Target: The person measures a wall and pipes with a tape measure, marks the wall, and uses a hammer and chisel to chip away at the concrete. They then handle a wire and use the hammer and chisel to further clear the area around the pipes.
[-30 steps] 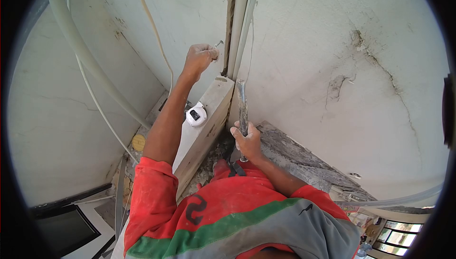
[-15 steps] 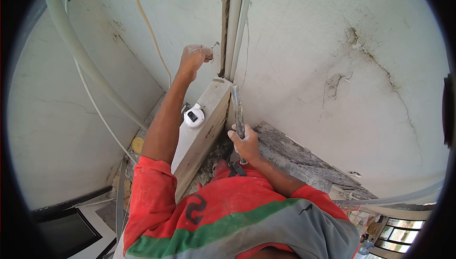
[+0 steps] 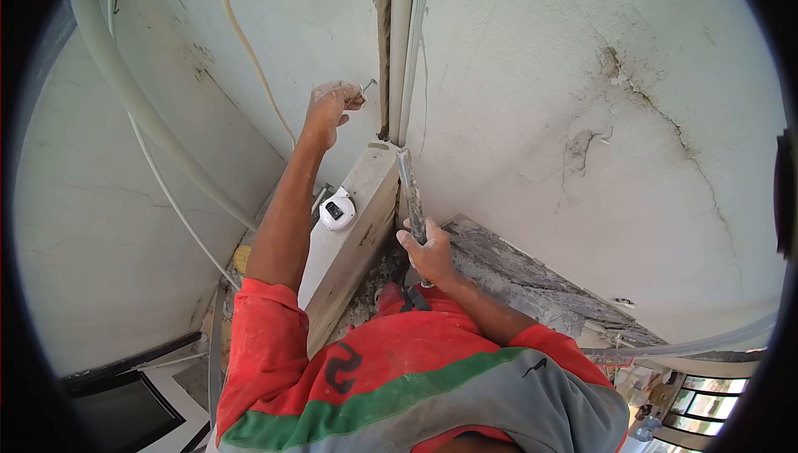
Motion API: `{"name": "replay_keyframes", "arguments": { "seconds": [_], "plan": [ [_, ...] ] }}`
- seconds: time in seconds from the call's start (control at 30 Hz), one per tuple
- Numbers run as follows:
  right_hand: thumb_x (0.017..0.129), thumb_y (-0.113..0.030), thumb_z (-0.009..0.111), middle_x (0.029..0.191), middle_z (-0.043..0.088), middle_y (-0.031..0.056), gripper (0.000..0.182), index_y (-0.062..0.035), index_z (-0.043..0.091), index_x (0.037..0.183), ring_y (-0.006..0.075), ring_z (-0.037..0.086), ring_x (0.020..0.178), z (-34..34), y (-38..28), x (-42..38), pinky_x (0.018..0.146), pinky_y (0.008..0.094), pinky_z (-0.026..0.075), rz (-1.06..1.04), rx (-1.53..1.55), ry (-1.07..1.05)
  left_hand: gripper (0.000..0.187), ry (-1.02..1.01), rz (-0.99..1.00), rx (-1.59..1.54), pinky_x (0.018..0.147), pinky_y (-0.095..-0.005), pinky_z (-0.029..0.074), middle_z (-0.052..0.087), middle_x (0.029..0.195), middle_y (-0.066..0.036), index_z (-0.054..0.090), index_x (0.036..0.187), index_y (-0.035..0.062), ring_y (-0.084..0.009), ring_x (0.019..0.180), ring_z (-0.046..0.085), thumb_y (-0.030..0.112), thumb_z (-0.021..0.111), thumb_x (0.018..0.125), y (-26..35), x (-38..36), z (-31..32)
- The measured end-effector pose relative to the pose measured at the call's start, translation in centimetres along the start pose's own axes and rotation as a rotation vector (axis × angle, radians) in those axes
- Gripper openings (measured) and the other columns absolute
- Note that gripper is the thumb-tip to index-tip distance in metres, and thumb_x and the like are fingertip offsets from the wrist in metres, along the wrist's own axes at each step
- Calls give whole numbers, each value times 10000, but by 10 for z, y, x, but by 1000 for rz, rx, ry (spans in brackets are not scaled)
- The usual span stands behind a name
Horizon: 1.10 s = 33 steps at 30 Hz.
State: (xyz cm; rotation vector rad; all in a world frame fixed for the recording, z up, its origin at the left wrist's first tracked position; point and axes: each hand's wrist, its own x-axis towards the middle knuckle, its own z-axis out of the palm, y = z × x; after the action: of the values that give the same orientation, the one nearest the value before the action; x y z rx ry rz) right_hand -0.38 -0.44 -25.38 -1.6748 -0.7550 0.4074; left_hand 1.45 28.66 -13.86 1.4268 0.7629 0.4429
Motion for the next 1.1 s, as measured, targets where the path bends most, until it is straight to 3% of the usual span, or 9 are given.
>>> {"name": "replay_keyframes", "arguments": {
  "seconds": [0.2, 0.3, 0.4, 0.5, 0.6, 0.7, 0.8, 0.9, 1.1],
  "plan": [
    [883, -250, 700, 691, 557, 13, 332, 25, 591, 1034, 78, 488, 553, 0, 3, -4, 519, 261, 409, 148, 73, -31, 165, 35, 33, 23, 575, -280, 332, 612, 707, -19, 620, 697, 88, -114, 712, 562, 222, 634, 791, 3, 5, 2],
    [853, -228, 705, 878, 680, 186, 340, 56, 607, 1013, 262, 667, 830, -5, -12, -4, 765, 368, 508, 199, 22, -49, 212, -63, 30, 150, 782, -398, 379, 633, 828, 2, 629, 810, 134, -147, 852, 581, 339, 603, 858, -4, 15, -8],
    [853, -220, 704, 854, 675, 175, 322, 55, 598, 983, 258, 659, 807, -9, -24, -1, 748, 372, 505, 140, -16, -52, 225, -12, 41, 166, 788, -416, 383, 642, 829, -2, 638, 823, 128, -157, 888, 597, 348, 607, 856, 2, -2, -1],
    [881, -239, 694, 629, 540, -4, 292, 6, 599, 1009, 62, 478, 506, 2, 7, 12, 486, 260, 412, -256, -68, 63, 240, -38, 125, 149, 794, -441, 383, 646, 821, -4, 647, 838, 123, -173, 902, 611, 359, 609, 858, -7, -2, -3],
    [870, -226, 702, 626, 556, 6, 264, 0, 588, 947, 93, 509, 524, -1, -33, 34, 507, 278, 433, 78, 146, -73, 240, -4, 122, 104, 791, -395, 404, 642, 810, -13, 650, 834, 116, -165, 880, 605, 350, 614, 869, 0, -3, 1],
    [864, -200, 705, 636, 578, 14, 233, -9, 574, 890, 112, 531, 537, 2, -44, 67, 520, 287, 447, 29, 156, -76, 227, 12, 193, 76, 727, -288, 455, 634, 737, -53, 658, 772, 4, -139, 731, 566, 197, 611, 883, 2, -3, 7],
    [861, -182, 705, 642, 589, 26, 220, -10, 569, 862, 107, 551, 556, 5, -61, 101, 532, 285, 453, -302, -18, 93, 239, 17, 195, 81, 723, -284, 452, 634, 737, -54, 656, 774, 2, -135, 728, 559, 196, 606, 905, 6, -10, 8],
    [840, -183, 721, 652, 596, 47, 235, 6, 582, 857, 118, 567, 580, 22, -79, 143, 553, 300, 460, -351, 161, 182, 244, -28, 280, 90, 715, -285, 446, 630, 736, -51, 654, 784, 1, -127, 720, 546, 198, 609, 921, -8, 4, 3],
    [820, -195, 729, 694, 646, 96, 225, 6, 639, 866, 166, 602, 615, 52, -71, 201, 603, 332, 480, -337, 43, 309, 215, -29, 256, 150, 662, -276, 415, 608, 731, -25, 656, 801, 5, -110, 696, 502, 167, 603, 932, -3, 4, 1]
  ]
}}
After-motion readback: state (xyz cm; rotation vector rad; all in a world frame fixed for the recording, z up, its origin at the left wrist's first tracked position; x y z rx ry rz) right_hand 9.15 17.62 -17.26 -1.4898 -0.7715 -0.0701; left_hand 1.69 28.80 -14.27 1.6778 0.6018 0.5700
